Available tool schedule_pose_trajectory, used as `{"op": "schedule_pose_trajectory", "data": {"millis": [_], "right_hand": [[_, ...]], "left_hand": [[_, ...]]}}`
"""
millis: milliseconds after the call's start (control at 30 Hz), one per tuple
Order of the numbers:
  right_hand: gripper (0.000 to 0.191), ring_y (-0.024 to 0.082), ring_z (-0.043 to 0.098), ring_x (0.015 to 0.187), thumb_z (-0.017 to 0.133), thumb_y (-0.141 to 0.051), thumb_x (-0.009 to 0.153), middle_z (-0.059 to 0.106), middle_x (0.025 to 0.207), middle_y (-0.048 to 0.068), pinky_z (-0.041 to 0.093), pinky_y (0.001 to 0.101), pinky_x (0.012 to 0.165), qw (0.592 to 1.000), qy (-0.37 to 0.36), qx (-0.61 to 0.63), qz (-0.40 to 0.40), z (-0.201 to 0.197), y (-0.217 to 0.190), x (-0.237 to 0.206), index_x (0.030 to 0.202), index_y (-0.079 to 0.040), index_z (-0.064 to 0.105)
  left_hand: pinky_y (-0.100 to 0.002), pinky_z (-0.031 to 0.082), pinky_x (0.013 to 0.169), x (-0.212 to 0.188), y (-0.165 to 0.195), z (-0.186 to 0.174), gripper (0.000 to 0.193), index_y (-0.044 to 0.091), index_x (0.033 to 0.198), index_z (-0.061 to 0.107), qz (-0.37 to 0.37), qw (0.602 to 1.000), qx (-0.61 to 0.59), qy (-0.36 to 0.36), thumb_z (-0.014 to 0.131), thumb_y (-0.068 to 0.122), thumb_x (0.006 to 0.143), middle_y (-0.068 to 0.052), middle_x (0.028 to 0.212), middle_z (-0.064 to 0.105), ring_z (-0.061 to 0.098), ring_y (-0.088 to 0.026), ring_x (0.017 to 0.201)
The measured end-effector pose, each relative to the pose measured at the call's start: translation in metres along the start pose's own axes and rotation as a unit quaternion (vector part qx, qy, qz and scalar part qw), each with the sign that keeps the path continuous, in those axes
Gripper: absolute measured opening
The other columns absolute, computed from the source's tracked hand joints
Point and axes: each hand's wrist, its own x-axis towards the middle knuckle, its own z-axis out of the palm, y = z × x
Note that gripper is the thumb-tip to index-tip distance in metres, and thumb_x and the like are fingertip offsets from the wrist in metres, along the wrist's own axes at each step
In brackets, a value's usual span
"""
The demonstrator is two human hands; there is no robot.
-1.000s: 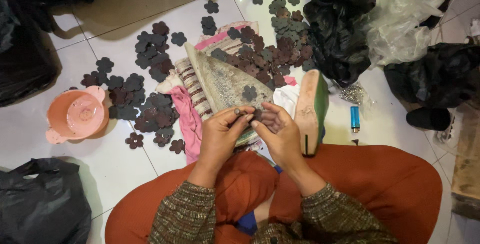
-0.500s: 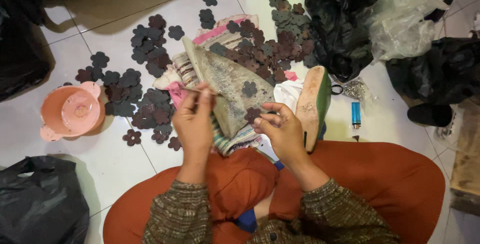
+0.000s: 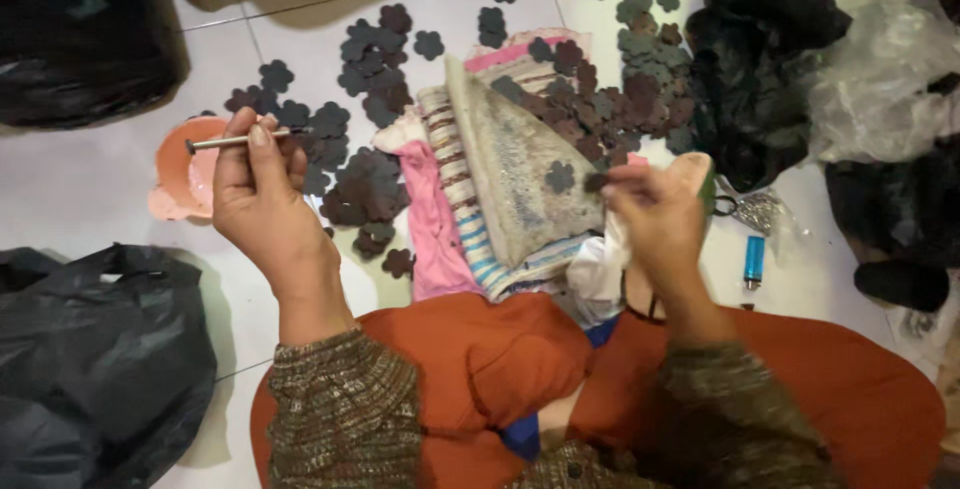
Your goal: The person sits on the floor and uses a metal rod to punch holes into flower-shaped rubber pieces. They then insert these pieces into a green shoe last, arranging them in rows along the side of the last.
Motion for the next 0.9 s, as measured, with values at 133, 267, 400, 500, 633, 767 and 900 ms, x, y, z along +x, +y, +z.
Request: {"op": "schedule_pose_trajectory", "data": {"millis": [133, 267, 400, 500, 633, 767, 900], "right_hand": [[0.053, 0.019, 0.067, 0.100, 0.074, -0.011, 0.089, 0.068, 0.118, 0.009, 0.055, 0.0302, 0.083, 0.989, 0.104, -0.073, -0.076, 0.028, -0.008, 0.030, 0.138, -0.001, 0.056], [0.024, 0.036, 0.066, 0.105, 0.070, -0.002, 0.089, 0.071, 0.112, 0.016, 0.052, 0.0428, 0.095, 0.928, -0.023, -0.162, -0.334, 0.125, -0.021, 0.007, 0.113, -0.001, 0.067], [0.021, 0.036, 0.065, 0.095, 0.074, -0.008, 0.080, 0.070, 0.096, 0.014, 0.051, 0.0438, 0.085, 0.903, -0.236, -0.138, -0.331, 0.211, -0.039, -0.046, 0.101, -0.005, 0.073], [0.017, 0.034, 0.065, 0.090, 0.077, -0.012, 0.081, 0.069, 0.090, 0.013, 0.052, 0.0433, 0.085, 0.899, -0.267, -0.174, -0.301, 0.247, -0.053, -0.049, 0.097, -0.008, 0.075], [0.017, 0.034, 0.065, 0.093, 0.078, -0.013, 0.080, 0.069, 0.092, 0.013, 0.052, 0.0430, 0.084, 0.929, -0.209, -0.156, -0.264, 0.272, -0.075, -0.040, 0.095, -0.006, 0.072], [0.024, 0.034, 0.065, 0.096, 0.078, -0.010, 0.080, 0.067, 0.095, 0.013, 0.051, 0.0431, 0.085, 0.925, -0.218, -0.150, -0.273, 0.287, -0.097, -0.033, 0.103, -0.006, 0.072], [0.032, 0.034, 0.064, 0.101, 0.077, -0.007, 0.078, 0.067, 0.101, 0.010, 0.051, 0.0434, 0.088, 0.909, -0.225, -0.165, -0.309, 0.296, -0.115, -0.029, 0.109, -0.008, 0.072]], "left_hand": [[-0.021, 0.053, 0.077, 0.036, 0.003, -0.021, 0.023, 0.004, 0.128, 0.069, 0.006, 0.999, -0.043, -0.002, 0.063, 0.013, 0.108, 0.000, 0.108, 0.071, 0.063, -0.006, 0.091], [-0.019, 0.055, 0.078, 0.054, 0.000, -0.028, 0.025, 0.005, 0.128, 0.067, -0.022, 0.999, -0.026, -0.004, 0.062, 0.016, 0.106, 0.002, 0.106, 0.070, 0.064, -0.005, 0.090], [-0.020, 0.057, 0.079, 0.061, -0.001, -0.036, 0.026, 0.005, 0.128, 0.069, -0.023, 0.999, -0.033, 0.001, 0.061, 0.018, 0.107, 0.001, 0.108, 0.071, 0.065, -0.006, 0.090], [-0.021, 0.058, 0.080, 0.071, 0.004, -0.050, 0.025, 0.004, 0.127, 0.070, -0.010, 0.998, -0.054, 0.038, 0.061, 0.018, 0.108, -0.001, 0.108, 0.072, 0.065, -0.007, 0.090], [-0.019, 0.056, 0.079, 0.089, 0.009, -0.065, 0.027, 0.007, 0.128, 0.068, -0.008, 0.993, -0.089, 0.083, 0.059, 0.019, 0.106, -0.001, 0.109, 0.072, 0.067, -0.007, 0.091], [-0.020, 0.055, 0.080, 0.100, 0.004, -0.064, 0.027, 0.005, 0.128, 0.068, 0.002, 0.993, -0.102, 0.060, 0.061, 0.020, 0.107, -0.002, 0.111, 0.071, 0.067, -0.007, 0.094], [-0.021, 0.057, 0.083, 0.105, 0.000, -0.064, 0.029, 0.004, 0.127, 0.069, -0.028, 0.995, -0.072, 0.067, 0.062, 0.022, 0.106, -0.003, 0.113, 0.072, 0.069, -0.008, 0.096]]}}
